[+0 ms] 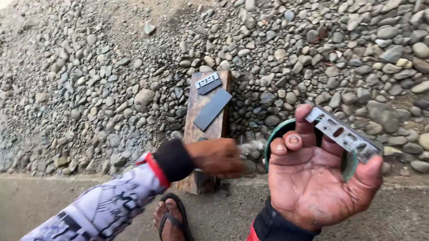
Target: Sharpening a small metal plate or clipper blade on a whetstone using water.
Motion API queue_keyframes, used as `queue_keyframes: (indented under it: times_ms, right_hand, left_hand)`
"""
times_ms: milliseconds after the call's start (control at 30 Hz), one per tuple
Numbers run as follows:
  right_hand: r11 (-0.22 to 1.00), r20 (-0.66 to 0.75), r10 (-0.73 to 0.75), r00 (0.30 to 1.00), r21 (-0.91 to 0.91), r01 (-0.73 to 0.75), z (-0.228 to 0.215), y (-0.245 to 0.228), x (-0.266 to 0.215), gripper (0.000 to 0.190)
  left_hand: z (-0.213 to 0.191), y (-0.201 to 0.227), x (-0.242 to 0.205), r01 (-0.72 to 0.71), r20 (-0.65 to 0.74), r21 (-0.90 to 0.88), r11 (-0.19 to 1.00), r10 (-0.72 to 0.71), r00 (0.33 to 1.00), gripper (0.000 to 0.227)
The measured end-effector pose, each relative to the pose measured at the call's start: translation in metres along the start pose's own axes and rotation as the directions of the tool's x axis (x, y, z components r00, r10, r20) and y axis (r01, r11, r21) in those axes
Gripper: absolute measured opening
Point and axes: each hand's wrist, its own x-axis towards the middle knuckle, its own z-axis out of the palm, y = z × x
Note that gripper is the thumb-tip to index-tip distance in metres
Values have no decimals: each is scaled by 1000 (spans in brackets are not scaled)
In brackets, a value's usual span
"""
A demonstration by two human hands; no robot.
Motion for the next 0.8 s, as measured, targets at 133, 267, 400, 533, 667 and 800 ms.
queue_keyframes:
  times_ms: [133,267,400,533,667,800]
  right_hand:
    - [1000,5,18,1000,-4,-18,-9,22,25,58]
    - [997,-28,62,998,-33,-63,-16,41,26,57]
    - [993,1,92,996,-69,-92,-16,55,25,56]
    - [983,-77,102,992,-148,-112,-22,80,35,58]
    - [851,-236,83,968,-489,-193,-68,116,59,50]
    - [295,-375,94,922,-874,-386,-120,160,64,30]
  left_hand:
    - [49,-68,-64,296,-466,301,906,-131,875,42]
    - [87,-118,-95,193,-487,646,739,204,849,71]
    - [79,-137,-87,242,-480,775,584,294,826,100]
    - [58,-133,-44,592,-804,519,617,116,583,96]
    - [107,-134,20,-168,-821,-367,915,-403,-403,75]
    - [190,-180,104,-873,-353,-488,-2,-914,199,65]
